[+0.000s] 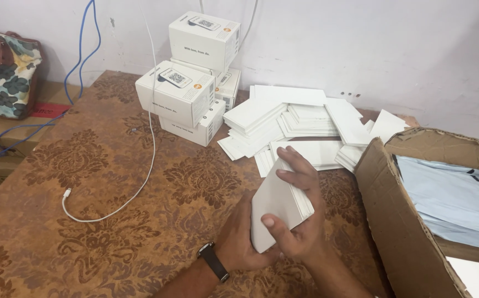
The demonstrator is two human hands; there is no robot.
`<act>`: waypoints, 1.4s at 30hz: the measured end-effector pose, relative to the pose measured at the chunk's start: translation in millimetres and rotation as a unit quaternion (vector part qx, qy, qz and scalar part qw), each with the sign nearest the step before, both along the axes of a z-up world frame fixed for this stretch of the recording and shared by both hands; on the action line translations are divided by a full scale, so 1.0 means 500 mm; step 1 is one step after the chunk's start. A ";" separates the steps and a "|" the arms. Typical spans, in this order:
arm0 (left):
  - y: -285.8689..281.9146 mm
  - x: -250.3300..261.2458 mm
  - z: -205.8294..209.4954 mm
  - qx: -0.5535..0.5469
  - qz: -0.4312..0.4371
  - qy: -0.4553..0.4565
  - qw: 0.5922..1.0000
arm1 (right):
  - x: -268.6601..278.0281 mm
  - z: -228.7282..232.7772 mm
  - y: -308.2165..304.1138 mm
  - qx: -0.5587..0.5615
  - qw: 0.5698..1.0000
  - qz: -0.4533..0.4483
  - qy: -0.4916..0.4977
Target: The person repeatedly picks up white rectangular paper sheets from a pile on a table, aligns them into a neat stack, and places the stack into a cardboard box. The person continues this process, gathering more sheets and adding them to the stack in the box.
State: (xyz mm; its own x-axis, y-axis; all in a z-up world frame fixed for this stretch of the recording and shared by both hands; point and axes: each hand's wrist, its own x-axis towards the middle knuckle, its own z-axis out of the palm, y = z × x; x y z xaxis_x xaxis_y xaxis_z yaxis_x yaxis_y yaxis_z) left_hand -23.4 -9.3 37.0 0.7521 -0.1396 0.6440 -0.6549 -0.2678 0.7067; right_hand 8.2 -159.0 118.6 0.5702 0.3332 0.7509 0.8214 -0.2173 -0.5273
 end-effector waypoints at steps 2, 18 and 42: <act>-0.004 0.002 -0.009 0.003 0.026 0.038 0.999 | 0.000 0.004 0.005 0.015 0.999 0.049 -0.010; -0.002 0.035 -0.066 -0.100 0.224 -0.016 0.969 | 0.247 -0.171 -0.081 -0.386 0.837 -0.327 0.208; -0.002 0.026 -0.046 0.007 0.251 -0.025 0.968 | 0.023 0.060 -0.070 0.051 0.973 -0.020 0.225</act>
State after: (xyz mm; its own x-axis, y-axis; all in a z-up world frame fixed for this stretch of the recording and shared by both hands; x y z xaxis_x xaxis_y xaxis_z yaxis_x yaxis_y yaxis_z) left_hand -10.6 -10.2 14.0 0.6957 0.2275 0.6814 -0.4723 -0.5699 0.6725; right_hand 19.8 -194.0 148.6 0.8596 0.2407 0.4508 0.4947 -0.1710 -0.8521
